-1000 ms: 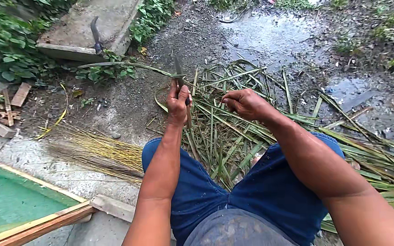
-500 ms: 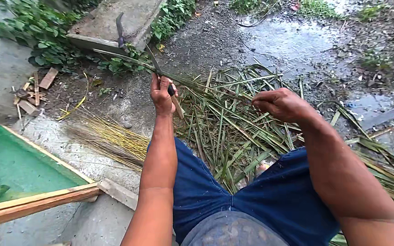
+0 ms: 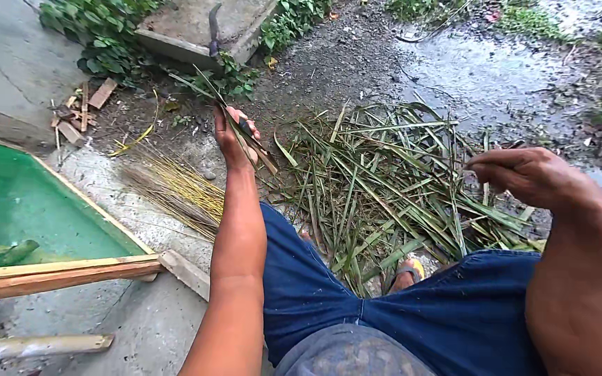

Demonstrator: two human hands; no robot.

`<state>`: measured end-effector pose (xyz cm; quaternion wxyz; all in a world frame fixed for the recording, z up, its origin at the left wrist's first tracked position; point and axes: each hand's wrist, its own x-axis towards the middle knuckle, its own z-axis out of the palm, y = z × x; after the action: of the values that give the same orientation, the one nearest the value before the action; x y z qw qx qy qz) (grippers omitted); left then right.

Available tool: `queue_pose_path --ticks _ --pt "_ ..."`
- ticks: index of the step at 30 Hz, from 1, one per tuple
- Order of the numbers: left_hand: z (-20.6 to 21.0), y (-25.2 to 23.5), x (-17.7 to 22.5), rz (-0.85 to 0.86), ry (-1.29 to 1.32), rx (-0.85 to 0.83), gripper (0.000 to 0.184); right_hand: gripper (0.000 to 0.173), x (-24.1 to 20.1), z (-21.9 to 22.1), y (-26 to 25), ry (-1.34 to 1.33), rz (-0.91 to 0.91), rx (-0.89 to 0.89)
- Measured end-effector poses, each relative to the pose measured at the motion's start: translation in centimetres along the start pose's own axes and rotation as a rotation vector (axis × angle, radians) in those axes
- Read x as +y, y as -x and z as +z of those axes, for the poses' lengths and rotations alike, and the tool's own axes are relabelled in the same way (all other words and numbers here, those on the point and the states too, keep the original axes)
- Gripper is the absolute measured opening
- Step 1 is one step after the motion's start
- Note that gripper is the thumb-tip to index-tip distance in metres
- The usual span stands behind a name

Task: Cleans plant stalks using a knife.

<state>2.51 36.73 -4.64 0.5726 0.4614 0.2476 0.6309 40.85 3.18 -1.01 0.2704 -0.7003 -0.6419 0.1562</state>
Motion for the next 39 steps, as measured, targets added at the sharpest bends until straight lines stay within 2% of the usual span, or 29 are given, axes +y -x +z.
queue_pose_path --ticks 2,7,17,20,22,23,24,25,27,28,29,31,33,35,37,39 --pt "-0.7 -0.4 0.1 -0.016 0.022 0.001 0.037 0.022 0.1 -0.6 0.7 -0.008 0.055 0.007" --pt "-1.7 -1.6 0.2 -0.013 0.048 0.011 0.041 0.022 2.0 -1.6 2.0 -0.022 0.102 0.051" --pt "-0.9 -2.5 -0.3 -0.126 -0.005 -0.064 0.039 0.028 5.0 -2.7 3.7 -0.004 0.143 0.092" --pt "0.5 -4.0 -1.7 -0.16 -0.242 -0.029 0.049 0.028 5.6 -3.8 4.4 0.057 0.218 0.14" --pt "0.5 -5.1 -3.4 -0.245 -0.561 0.108 0.051 0.031 7.0 -4.4 5.9 0.13 0.298 0.201" --pt "-0.3 -5.6 -4.6 -0.303 -0.772 0.097 0.053 0.031 6.9 -4.6 6.4 0.148 0.358 0.245" --pt "-1.2 -5.6 -5.8 -0.36 -0.997 -0.02 0.054 0.031 5.9 -4.9 6.2 0.145 0.426 0.285" --pt "-1.7 -4.9 -6.7 -0.435 -1.213 -0.25 0.051 0.032 4.4 -5.0 5.4 0.123 0.514 0.313" --pt "-1.3 -2.5 -8.8 -0.627 -1.608 -0.872 0.041 0.033 3.6 -4.2 4.0 0.085 0.575 0.378" --pt "-0.4 -1.0 -9.9 -0.711 -1.783 -1.139 0.044 0.033 3.8 -3.8 3.3 0.071 0.562 0.401" --pt "0.4 0.2 -11.0 -0.772 -1.922 -1.329 0.049 0.034 4.0 -3.4 2.8 0.058 0.536 0.43" --pt "1.9 1.3 -11.9 -0.818 -2.019 -1.507 0.057 0.036 3.9 -3.2 2.0 0.031 0.48 0.512" --pt "2.8 0.4 -11.5 -0.794 -1.943 -1.505 0.055 0.035 3.5 -3.1 1.3 -0.033 0.384 0.656" --pt "3.6 -0.9 -10.3 -0.72 -1.776 -1.405 0.043 0.026 3.4 -3.0 0.3 -0.208 0.249 0.831" --pt "4.5 -1.3 -8.6 -0.651 -1.509 -1.166 0.033 0.016 3.4 -2.9 -0.8 -0.436 0.122 0.969" --pt "5.6 -0.6 -7.5 -0.654 -1.233 -0.89 0.038 0.011 3.1 -2.6 -1.7 -0.672 0.056 1.043"
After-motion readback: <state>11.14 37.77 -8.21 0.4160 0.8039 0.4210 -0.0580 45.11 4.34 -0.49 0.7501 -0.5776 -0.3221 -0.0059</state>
